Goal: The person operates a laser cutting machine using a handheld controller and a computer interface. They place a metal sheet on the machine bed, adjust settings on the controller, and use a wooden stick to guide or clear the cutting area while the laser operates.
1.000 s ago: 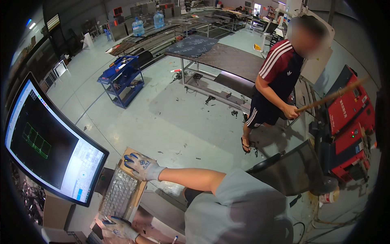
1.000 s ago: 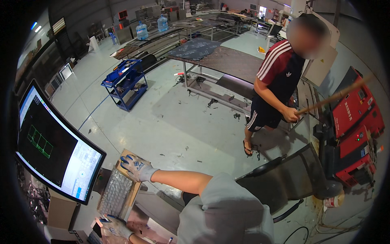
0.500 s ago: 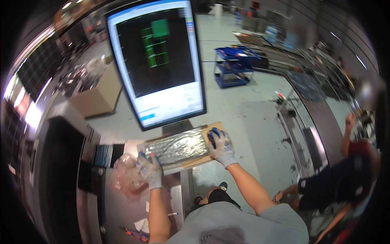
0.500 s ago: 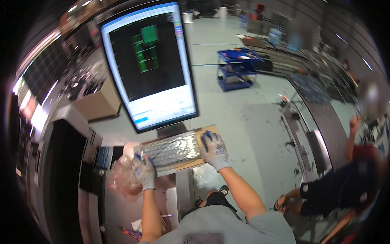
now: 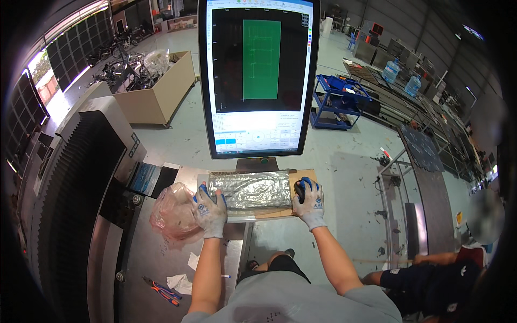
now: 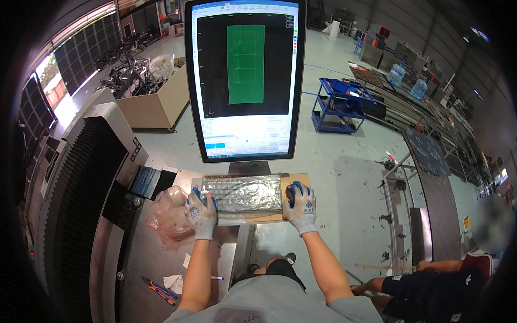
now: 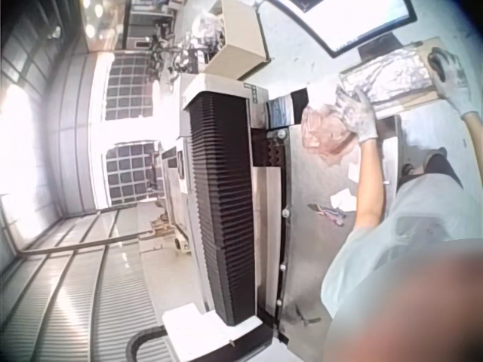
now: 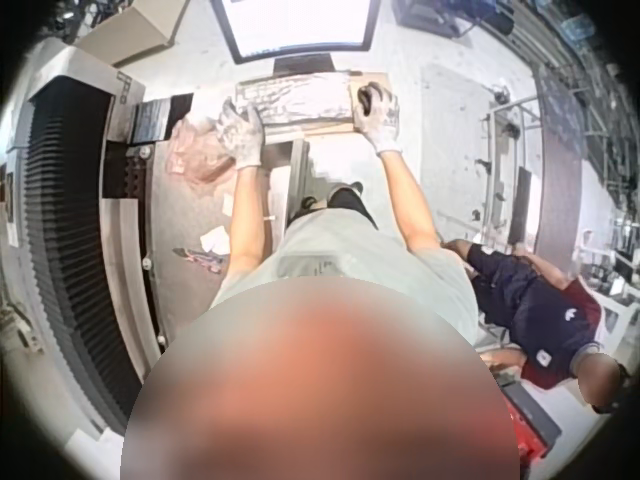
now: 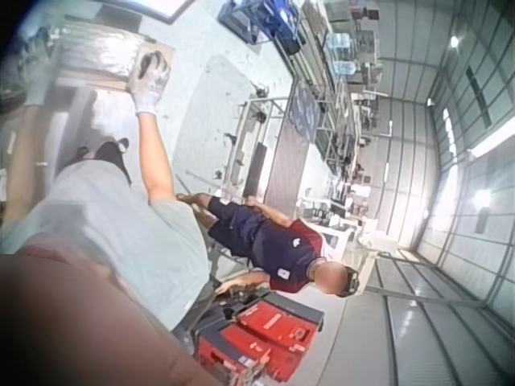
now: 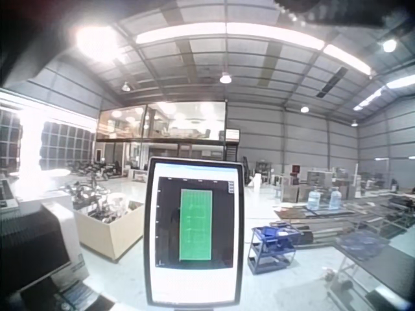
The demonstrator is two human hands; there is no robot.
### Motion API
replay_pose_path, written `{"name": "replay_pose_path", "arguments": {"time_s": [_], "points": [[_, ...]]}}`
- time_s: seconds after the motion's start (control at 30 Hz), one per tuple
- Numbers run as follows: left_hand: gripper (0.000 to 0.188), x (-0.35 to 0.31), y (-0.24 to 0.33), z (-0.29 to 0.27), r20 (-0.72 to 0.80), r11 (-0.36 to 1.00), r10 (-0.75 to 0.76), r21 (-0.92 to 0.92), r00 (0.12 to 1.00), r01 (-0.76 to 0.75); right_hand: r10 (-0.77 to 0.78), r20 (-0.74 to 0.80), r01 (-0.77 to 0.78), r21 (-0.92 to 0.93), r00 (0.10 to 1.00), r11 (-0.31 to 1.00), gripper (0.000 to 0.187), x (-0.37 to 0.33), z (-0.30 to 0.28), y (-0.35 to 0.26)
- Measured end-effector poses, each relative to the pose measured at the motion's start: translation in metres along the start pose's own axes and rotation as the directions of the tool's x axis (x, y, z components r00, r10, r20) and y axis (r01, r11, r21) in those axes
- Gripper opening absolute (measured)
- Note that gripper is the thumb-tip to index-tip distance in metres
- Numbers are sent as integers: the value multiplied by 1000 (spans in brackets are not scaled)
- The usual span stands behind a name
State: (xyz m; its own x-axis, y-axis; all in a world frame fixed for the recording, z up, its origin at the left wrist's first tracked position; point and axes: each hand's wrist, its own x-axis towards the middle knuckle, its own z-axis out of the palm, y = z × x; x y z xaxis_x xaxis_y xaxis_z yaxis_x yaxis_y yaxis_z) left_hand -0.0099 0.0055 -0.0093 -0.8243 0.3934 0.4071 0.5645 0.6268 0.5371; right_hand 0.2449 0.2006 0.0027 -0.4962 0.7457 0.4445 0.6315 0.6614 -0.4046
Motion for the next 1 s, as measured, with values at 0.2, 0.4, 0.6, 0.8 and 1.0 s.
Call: {"name": "replay_pose_path", "arguments": {"time_s": [0.2, 0.4, 0.6, 0.8, 1.0], "points": [[66, 3, 8, 4, 88, 983, -74, -163, 993, 88, 21, 55, -19, -45, 998, 999, 57, 4, -4, 7], [62, 3, 12, -11, 30, 998, -40, -52, 999, 41, 43, 66, -42, -23, 997, 999, 60, 1, -11, -5], [60, 3, 9, -8, 3, 999, -21, -24, 1000, 21, 22, 14, -22, -3, 1000, 1000, 58, 0, -7, -5], [60, 1, 10, -9, 28, 998, -39, 46, 999, 38, 23, 14, -23, -12, 1000, 1000, 55, -1, -6, -4], [60, 1, 10, -11, 37, 999, -41, 8, 998, 41, 41, 11, -41, 32, 999, 999, 51, 1, -5, -5]]}}
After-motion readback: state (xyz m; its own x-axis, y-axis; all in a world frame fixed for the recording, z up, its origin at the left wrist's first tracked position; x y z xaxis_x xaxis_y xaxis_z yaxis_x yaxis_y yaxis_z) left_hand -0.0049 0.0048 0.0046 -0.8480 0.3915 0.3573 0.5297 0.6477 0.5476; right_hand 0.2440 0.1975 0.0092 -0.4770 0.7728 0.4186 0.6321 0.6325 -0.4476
